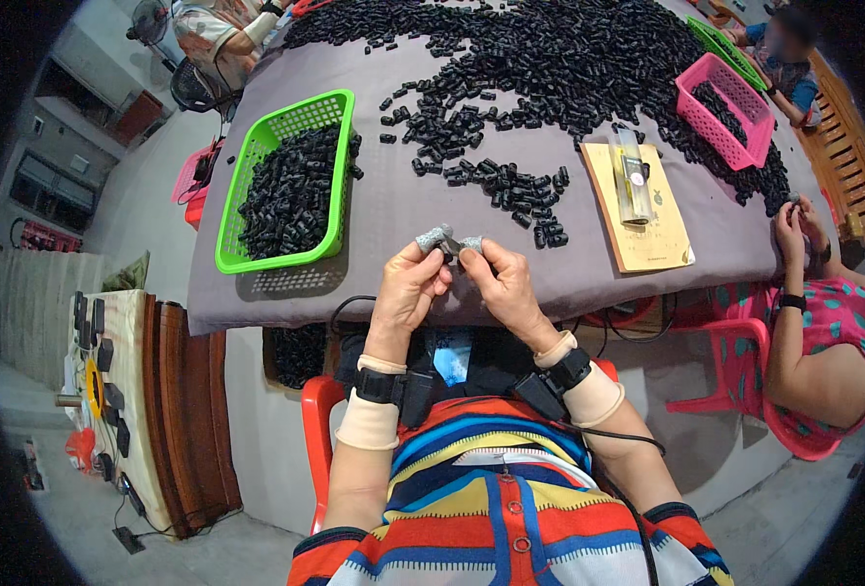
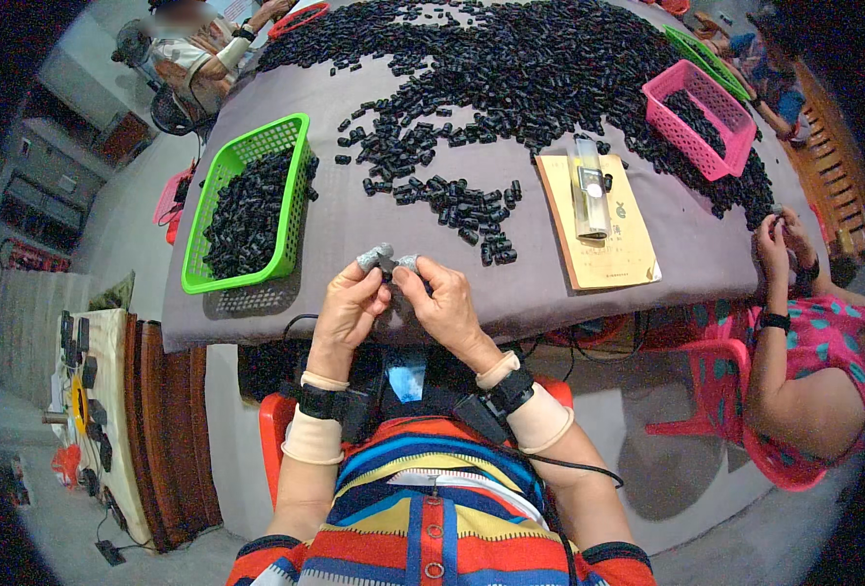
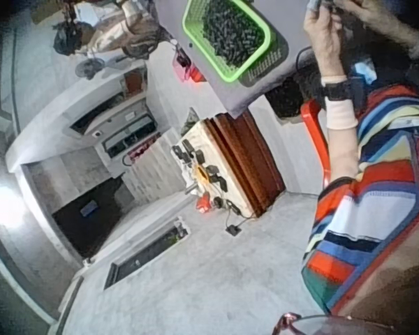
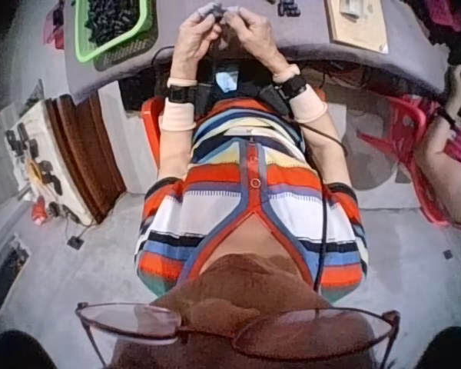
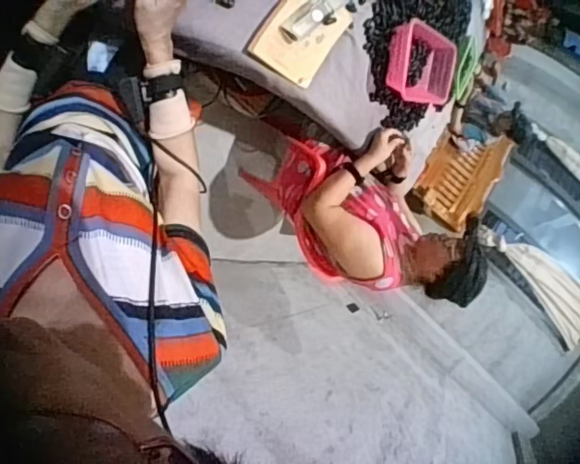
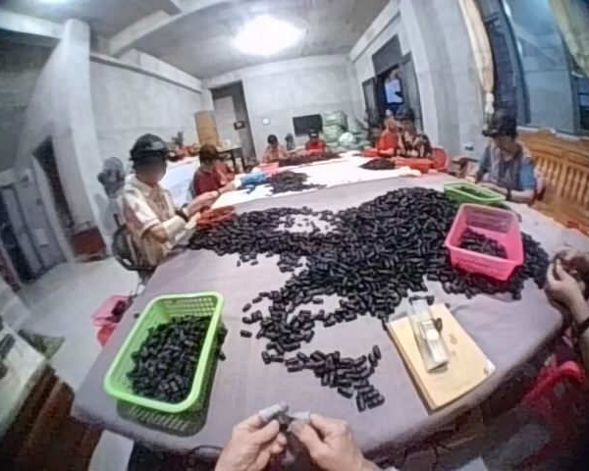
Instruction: The worker is assembling small black plastic components by hand at a communal work table.
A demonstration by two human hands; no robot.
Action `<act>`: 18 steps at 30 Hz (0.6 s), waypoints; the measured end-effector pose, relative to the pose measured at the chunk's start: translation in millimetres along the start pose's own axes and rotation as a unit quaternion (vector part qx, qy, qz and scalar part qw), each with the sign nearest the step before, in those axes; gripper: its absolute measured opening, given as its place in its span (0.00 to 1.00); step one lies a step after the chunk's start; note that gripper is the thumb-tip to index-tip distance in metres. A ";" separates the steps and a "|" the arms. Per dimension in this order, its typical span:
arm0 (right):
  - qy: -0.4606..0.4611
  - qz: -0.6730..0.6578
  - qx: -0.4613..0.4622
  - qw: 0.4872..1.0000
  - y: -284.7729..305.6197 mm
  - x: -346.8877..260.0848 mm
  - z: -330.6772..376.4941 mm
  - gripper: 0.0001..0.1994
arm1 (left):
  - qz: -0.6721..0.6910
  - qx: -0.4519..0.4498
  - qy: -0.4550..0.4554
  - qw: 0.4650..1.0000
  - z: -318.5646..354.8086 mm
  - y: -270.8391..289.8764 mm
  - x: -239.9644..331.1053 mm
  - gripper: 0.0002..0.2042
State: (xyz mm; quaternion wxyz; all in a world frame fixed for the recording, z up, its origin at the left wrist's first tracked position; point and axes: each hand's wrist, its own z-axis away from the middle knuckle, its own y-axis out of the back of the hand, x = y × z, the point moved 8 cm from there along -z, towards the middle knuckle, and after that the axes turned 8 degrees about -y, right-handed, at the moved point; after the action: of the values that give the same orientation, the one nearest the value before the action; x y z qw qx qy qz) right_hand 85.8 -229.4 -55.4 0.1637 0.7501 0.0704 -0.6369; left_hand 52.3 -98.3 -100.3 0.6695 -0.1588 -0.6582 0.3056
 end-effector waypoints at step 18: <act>0.117 0.143 0.027 0.982 -6.6 -23.1 8.2 0.10 | 0.057 -0.028 0.001 0.998 -0.1 5.1 1.3 0.12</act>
State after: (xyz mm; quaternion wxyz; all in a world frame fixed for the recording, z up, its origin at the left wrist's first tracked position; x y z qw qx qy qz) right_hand 72.0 -223.5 -35.0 0.2233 0.8259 -0.0360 -0.5164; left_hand 51.3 -93.6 -102.5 0.6468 -0.2149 -0.6558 0.3247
